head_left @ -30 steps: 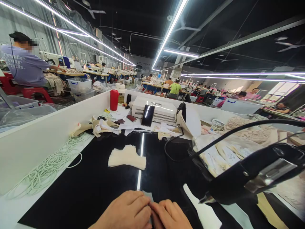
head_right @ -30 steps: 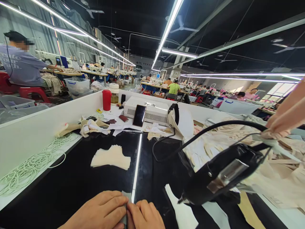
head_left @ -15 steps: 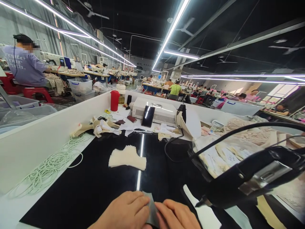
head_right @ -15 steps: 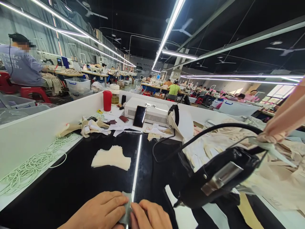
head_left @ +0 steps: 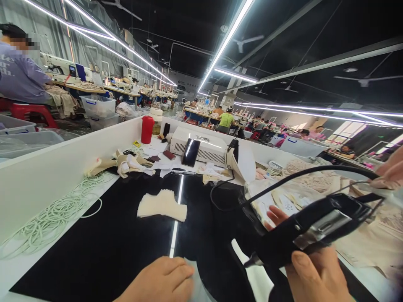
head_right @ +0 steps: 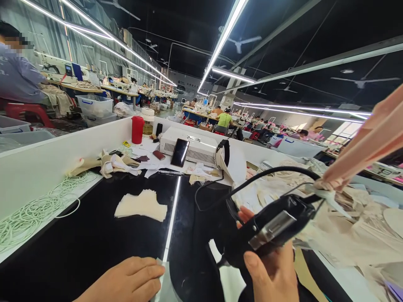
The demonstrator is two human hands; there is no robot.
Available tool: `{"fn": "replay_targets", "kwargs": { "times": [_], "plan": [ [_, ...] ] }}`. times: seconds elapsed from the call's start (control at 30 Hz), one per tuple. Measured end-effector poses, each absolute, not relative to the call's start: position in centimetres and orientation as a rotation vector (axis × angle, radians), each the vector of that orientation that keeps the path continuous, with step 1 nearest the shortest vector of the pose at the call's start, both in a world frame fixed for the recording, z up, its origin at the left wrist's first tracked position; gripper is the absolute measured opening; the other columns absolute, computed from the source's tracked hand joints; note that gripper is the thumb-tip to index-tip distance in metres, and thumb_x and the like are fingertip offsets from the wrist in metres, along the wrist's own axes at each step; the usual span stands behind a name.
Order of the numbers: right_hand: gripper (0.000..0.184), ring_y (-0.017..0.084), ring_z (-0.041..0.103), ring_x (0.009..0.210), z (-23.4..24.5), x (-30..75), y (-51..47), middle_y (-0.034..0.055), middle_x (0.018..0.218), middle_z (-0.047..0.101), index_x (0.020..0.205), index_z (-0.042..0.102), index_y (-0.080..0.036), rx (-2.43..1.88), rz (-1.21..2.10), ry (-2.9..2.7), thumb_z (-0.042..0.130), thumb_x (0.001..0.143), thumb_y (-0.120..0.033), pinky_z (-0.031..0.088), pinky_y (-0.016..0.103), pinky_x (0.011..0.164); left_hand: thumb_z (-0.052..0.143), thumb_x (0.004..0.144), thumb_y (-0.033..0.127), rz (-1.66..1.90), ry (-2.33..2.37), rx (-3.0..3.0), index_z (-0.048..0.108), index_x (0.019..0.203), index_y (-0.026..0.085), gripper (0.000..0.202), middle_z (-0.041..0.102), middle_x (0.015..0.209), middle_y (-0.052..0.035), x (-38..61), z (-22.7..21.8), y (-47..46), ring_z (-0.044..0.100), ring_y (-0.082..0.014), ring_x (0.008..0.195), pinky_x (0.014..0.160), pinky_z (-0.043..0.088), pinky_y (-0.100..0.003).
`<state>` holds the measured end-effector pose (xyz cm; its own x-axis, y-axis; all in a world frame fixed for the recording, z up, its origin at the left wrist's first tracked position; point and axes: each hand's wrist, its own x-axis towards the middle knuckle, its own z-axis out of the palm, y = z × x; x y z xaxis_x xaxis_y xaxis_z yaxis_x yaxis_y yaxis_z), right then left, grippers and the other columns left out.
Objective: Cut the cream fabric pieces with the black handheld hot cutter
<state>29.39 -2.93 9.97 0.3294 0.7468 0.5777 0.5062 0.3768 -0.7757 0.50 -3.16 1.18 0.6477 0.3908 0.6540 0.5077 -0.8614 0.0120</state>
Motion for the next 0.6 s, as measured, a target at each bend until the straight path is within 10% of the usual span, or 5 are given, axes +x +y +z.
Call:
{"fn": "replay_targets", "kwargs": {
  "times": [0.2, 0.6],
  "plan": [
    [0.062, 0.019, 0.07, 0.073, 11.7, 24.7, -2.0, -0.0003, 0.093, 0.071, 0.141, 0.054, -0.035, -0.964, 0.677, -1.081, 0.081, 0.086, -0.042, 0.064, 0.036, 0.071, 0.037, 0.115, 0.028, -1.21, -0.685, -2.491, 0.065, 0.087, 0.019, 0.041, 0.076, 0.095, 0.0034, 0.9, 1.1, -2.9, 0.07, -0.0126, 0.083, 0.074, 0.055, -0.024],
    [0.044, 0.013, 0.062, 0.068, 10.6, 16.3, -2.3, -0.0045, 0.085, 0.064, 0.119, 0.06, -0.034, -0.68, 0.87, -0.971, 0.081, 0.086, -0.051, 0.057, 0.03, 0.065, 0.032, 0.115, 0.017, -1.089, -0.666, -2.494, 0.067, 0.09, 0.019, 0.043, 0.077, 0.1, 0.0041, 0.5, 1.0, -2.8, 0.07, -0.0126, 0.089, 0.074, 0.052, -0.026]
  ]
}}
